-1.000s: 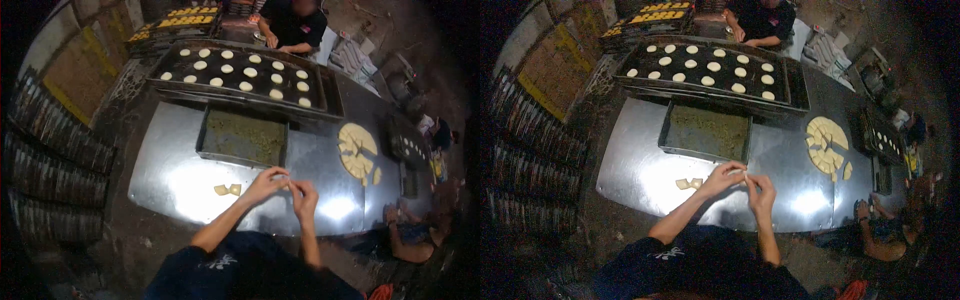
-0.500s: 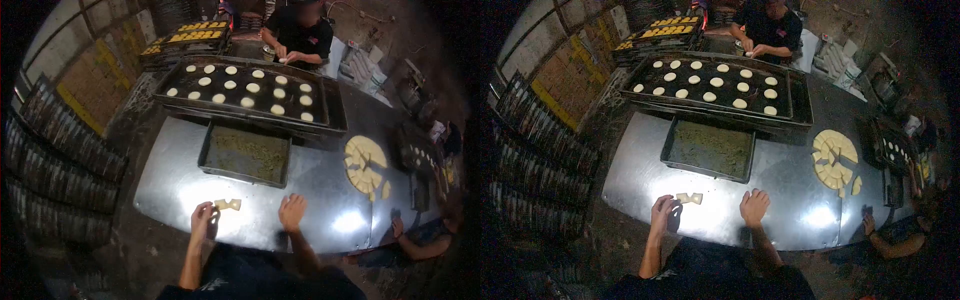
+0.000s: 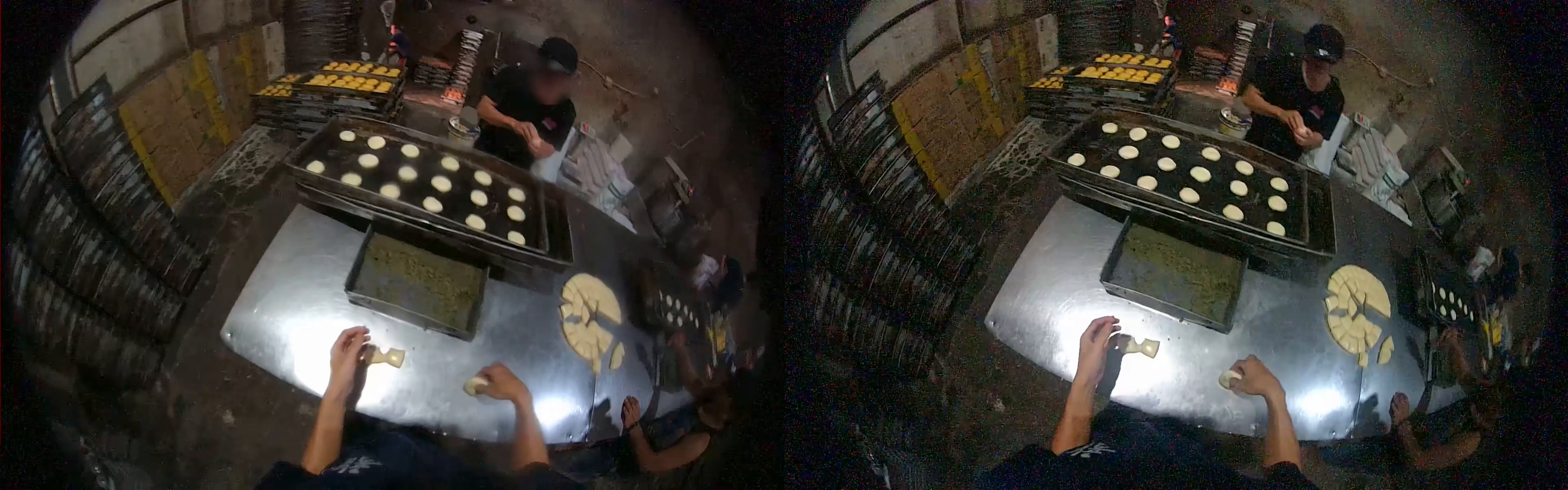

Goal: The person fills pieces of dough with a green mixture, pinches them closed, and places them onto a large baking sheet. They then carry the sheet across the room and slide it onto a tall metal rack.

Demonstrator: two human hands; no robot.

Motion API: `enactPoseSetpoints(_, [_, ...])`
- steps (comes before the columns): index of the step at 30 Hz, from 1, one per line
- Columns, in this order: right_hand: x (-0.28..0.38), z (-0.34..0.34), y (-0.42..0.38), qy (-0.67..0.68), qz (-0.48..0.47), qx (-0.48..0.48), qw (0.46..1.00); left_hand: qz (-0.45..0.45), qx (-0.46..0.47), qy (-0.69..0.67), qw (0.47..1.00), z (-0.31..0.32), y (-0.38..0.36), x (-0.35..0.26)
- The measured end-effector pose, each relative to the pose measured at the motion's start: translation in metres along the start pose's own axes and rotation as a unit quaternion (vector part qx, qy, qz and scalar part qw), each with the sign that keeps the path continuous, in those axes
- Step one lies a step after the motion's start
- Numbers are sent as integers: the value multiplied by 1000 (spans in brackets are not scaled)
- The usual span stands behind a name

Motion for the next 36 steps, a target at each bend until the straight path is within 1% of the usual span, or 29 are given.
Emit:
enactPoseSetpoints(2, [43,-54,9,-4,-6,-22,1000,-19,-53,11,998,-26,-1,-8])
enactPoseSetpoints(3, [70,-84,15,-10,-1,-38,999,-1,-59,1,998,-42,0,-7])
enactPoseSetpoints(4, [101,-114,20,3,-1,-69,998,-10,-82,-1,997,-57,1,-10])
enactPoseSetpoints(5, [134,-143,26,15,-2,-100,995,1,-101,7,995,-75,4,-12])
enactPoseSetpoints(7, [196,-189,46,59,-78,-140,985,23,-148,40,988,-110,8,-20])
enactPoseSetpoints(8, [229,-208,58,43,-126,-168,977,34,-185,39,981,-108,6,-44])
enactPoseSetpoints(9, [257,-224,76,43,-136,-165,976,46,-218,33,974,-123,8,-48])
enactPoseSetpoints(11, [303,-247,128,13,-206,-167,964,72,-274,6,959,-164,5,-50])
enactPoseSetpoints(12, [331,-257,155,-28,-199,-150,968,86,-298,-13,951,-179,7,-52])
enactPoseSetpoints(13, [348,-265,196,-39,-208,-120,970,104,-335,-3,937,-179,4,-71])
enactPoseSetpoints(14, [368,-272,232,-62,-273,-136,950,113,-340,-3,934,-189,7,-76])
enactPoseSetpoints(16, [397,-278,319,-94,-264,-129,951,137,-387,37,911,-220,3,-79])
enactPoseSetpoints(17, [413,-281,353,-107,-271,-159,943,151,-393,41,906,-229,6,-84])
enactPoseSetpoints(18, [428,-280,380,-117,-273,-187,936,146,-416,55,896,-235,6,-88])
enactPoseSetpoints(19, [443,-280,405,-120,-239,-231,936,137,-437,70,886,-240,8,-94])
enactPoseSetpoints(20, [455,-277,429,-122,-199,-272,934,140,-438,80,884,-239,14,-103])
enactPoseSetpoints(21, [467,-271,442,-84,-260,-365,890,120,-434,107,886,-236,18,-110])
enactPoseSetpoints(22, [477,-261,446,-43,-257,-431,864,98,-430,133,888,-238,24,-115])
enactPoseSetpoints(23, [476,-247,474,-40,-281,-465,839,97,-426,114,892,-245,29,-111])
enactPoseSetpoints(24, [477,-232,501,-39,-302,-499,811,94,-425,122,892,-252,34,-108])
enactPoseSetpoints(25, [478,-216,523,-73,-248,-350,900,107,-428,119,889,-250,39,-109])
enactPoseSetpoints(26, [473,-199,540,-104,-186,-189,959,121,-430,116,887,-248,43,-110])
enactPoseSetpoints(27, [472,-199,547,-134,-189,-187,955,114,-426,123,889,-248,47,-110])
enactPoseSetpoints(28, [470,-200,540,-115,-165,-237,950,107,-420,119,893,-247,49,-110])
enactPoseSetpoints(30, [473,-211,465,-17,-241,-341,909,98,-410,99,901,-246,58,-105])
enactPoseSetpoints(32, [471,-215,385,10,-231,-320,919,83,-411,95,903,-249,65,-99])
enactPoseSetpoints(34, [438,-201,338,29,-184,-333,924,80,-405,77,907,-247,73,-95])
enactPoseSetpoints(35, [418,-190,313,37,-203,-402,892,78,-382,67,918,-247,78,-94])
enactPoseSetpoints(36, [393,-178,295,33,-197,-453,869,78,-359,56,928,-247,81,-92])
Point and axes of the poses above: each hand's wrist, its own y-axis towards the middle knuckle, its own z-axis out of the palm, x = y × z, the point moved 4 cm from there along y, towards the middle knuckle, and after that the axes turned 13 degrees about z, right-handed, at the moved point
